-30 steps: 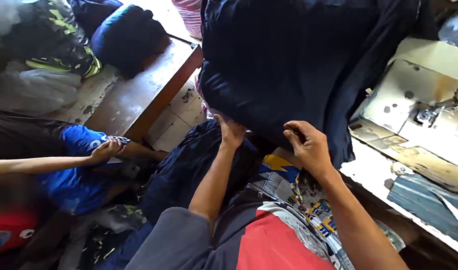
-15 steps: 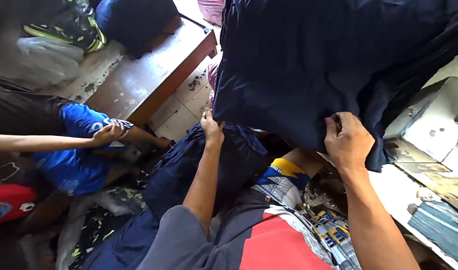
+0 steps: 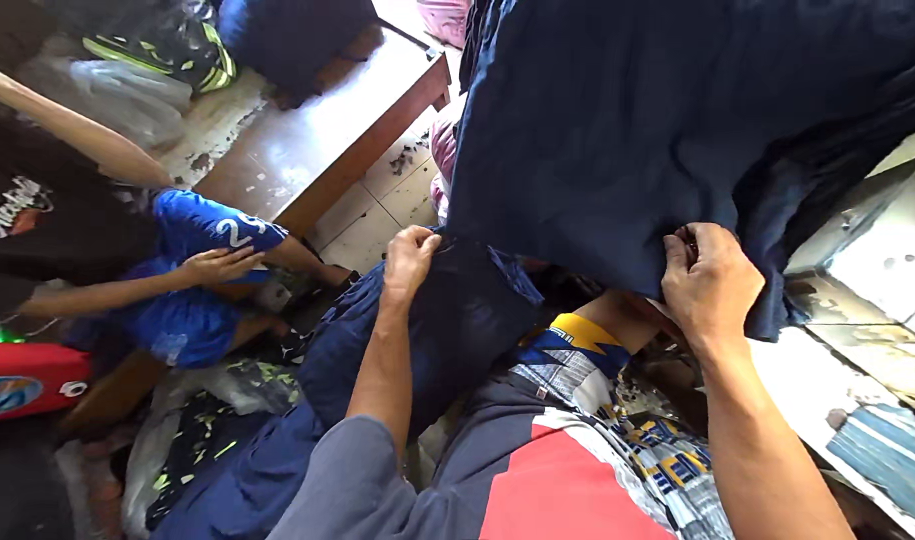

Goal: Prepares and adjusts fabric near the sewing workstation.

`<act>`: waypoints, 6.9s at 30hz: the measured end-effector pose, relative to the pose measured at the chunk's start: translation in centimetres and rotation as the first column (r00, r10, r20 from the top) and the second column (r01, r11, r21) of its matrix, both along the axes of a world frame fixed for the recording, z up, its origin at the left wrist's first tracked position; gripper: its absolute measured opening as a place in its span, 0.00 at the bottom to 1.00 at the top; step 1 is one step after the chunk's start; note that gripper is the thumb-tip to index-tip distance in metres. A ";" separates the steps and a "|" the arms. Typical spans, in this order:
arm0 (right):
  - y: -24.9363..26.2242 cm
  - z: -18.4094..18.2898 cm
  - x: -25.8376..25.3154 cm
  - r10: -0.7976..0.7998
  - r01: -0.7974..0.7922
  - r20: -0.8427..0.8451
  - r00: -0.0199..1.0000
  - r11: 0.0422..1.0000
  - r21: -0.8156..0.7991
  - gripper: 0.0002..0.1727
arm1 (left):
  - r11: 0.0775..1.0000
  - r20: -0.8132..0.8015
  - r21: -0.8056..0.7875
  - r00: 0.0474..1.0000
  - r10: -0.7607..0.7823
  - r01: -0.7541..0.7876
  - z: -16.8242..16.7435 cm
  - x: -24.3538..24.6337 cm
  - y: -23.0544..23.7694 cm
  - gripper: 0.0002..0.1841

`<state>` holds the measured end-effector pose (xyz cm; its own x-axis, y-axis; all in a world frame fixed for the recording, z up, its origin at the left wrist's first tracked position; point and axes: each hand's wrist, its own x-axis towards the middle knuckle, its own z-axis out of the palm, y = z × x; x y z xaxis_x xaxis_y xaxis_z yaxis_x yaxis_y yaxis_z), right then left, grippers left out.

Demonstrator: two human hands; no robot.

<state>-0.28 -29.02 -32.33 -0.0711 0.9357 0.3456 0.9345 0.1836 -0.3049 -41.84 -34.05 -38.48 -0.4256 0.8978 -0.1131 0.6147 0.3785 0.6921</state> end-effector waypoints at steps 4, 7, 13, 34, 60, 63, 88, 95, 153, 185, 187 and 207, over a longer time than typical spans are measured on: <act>0.1 -0.3 0.2 0.008 -0.009 0.020 1.000 0.999 0.043 0.19 | 0.974 -0.052 0.220 0.996 0.066 -0.053 1.6 -1.5 4.7 0.22; 0.1 -0.5 0.1 0.005 -0.007 0.033 0.999 0.998 0.055 0.19 | 0.960 0.278 0.269 0.960 0.002 -0.080 0.3 -2.0 9.9 0.28; 0.1 -0.5 0.1 0.005 -0.007 0.025 1.000 0.998 0.063 0.18 | 0.953 0.763 0.298 0.587 -0.272 0.055 -3.5 0.2 15.9 0.43; 0.1 0.2 0.3 0.018 -0.019 -0.033 0.999 0.999 -0.046 0.20 | 0.936 0.547 0.180 0.760 -0.351 0.302 1.8 0.0 3.2 0.14; -4.0 -1.7 -10.8 0.280 -0.677 -0.756 0.592 0.682 -0.277 0.20 | 0.905 0.561 0.332 0.716 -0.415 0.265 0.9 1.7 -5.9 0.12; -4.1 -2.7 -12.1 0.222 -0.709 -0.802 0.554 0.632 -0.314 0.20 | 0.898 0.578 0.353 0.694 -0.430 0.262 1.0 2.4 -5.9 0.12; -4.0 -3.2 -14.9 0.200 -0.801 -0.858 0.472 0.503 -0.324 0.20 | 0.890 0.666 0.325 0.591 -0.455 0.319 0.5 6.0 -7.5 0.15; -4.2 -3.7 -14.6 0.209 -0.772 -0.820 0.533 0.518 -0.369 0.20 | 0.916 0.715 0.323 0.573 -0.401 0.239 -0.4 6.8 -7.9 0.16; -4.5 -5.0 -11.9 0.084 -0.633 -0.859 0.505 0.712 -0.303 0.19 | 0.885 0.688 0.031 0.632 -0.356 0.465 -2.4 15.1 -4.3 0.15; -4.4 -5.2 -10.3 0.118 -0.751 -0.900 0.420 0.602 -0.272 0.18 | 0.960 0.793 0.210 0.542 -0.278 0.185 -1.7 6.3 -2.7 0.07; -4.4 -5.1 -10.4 0.131 -0.748 -0.892 0.433 0.604 -0.275 0.18 | 0.953 0.761 0.224 0.575 -0.301 0.204 -2.4 6.0 -3.5 0.11; -4.6 -5.2 -13.7 0.214 -0.710 -0.765 0.608 0.579 -0.402 0.19 | 0.948 0.667 0.248 0.675 -0.315 0.197 0.0 9.1 -7.5 0.11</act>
<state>-13.93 -33.60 -37.55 -0.5838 0.7985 -0.1473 0.3286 0.0665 -0.9421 -32.75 -41.53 -38.46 -0.0302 0.9897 -0.1401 -0.0020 0.1401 0.9901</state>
